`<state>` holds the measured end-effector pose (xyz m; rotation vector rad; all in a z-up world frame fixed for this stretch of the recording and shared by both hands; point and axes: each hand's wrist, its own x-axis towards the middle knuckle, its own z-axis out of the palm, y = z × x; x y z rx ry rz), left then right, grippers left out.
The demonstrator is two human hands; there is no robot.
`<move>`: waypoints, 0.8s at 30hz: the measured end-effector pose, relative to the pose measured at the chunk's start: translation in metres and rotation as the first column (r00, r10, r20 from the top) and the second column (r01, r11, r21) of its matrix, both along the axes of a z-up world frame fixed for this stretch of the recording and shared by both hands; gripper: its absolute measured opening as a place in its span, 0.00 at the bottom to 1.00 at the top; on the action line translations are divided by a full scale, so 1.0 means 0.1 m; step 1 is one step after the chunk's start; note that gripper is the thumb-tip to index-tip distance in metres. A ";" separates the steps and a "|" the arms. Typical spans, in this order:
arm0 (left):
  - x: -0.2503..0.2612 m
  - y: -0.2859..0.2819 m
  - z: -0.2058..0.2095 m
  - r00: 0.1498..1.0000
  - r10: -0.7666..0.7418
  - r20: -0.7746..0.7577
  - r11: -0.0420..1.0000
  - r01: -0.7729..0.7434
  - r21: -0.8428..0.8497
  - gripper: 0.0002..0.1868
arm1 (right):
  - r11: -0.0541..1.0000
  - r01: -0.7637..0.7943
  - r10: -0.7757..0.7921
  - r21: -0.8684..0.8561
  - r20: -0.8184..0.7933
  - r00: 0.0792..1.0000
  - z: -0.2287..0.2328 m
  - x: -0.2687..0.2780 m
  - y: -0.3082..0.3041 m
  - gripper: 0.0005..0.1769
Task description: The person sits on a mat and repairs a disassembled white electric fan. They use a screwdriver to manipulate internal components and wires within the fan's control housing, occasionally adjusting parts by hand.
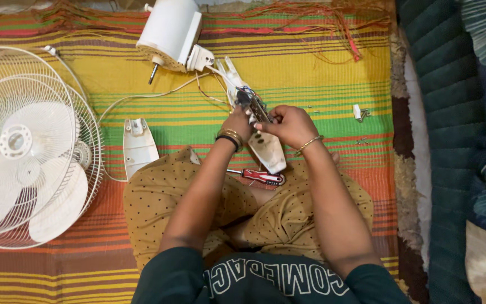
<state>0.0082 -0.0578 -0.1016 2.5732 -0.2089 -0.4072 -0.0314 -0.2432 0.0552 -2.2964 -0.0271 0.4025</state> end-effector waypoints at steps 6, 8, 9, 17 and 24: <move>0.15 0.25 0.00 0.941 0.223 0.255 0.947 -0.147 -0.286 0.33 | 0.945 -0.100 0.058 -0.311 -0.144 0.988 -0.16 0.09 0.07 0.32; 0.18 0.25 0.02 0.927 0.229 0.299 0.922 -0.108 -0.372 0.32 | 0.915 -0.125 0.067 -0.382 -0.163 0.984 -0.26 0.13 0.15 0.31; 0.20 0.24 0.04 0.924 0.243 0.295 0.923 -0.127 -0.363 0.30 | 0.899 -0.136 0.070 -0.417 -0.170 0.983 -0.30 0.15 0.20 0.31; 0.49 0.39 -0.07 0.925 0.273 0.265 0.877 -0.126 -0.463 0.18 | 0.850 -0.154 0.053 -0.504 -0.209 0.977 -0.64 0.23 0.42 0.36; 0.56 0.31 0.07 0.953 0.236 0.189 0.894 -0.137 -0.427 0.16 | 0.844 -0.141 0.034 -0.517 -0.210 0.977 -0.82 0.30 0.40 0.38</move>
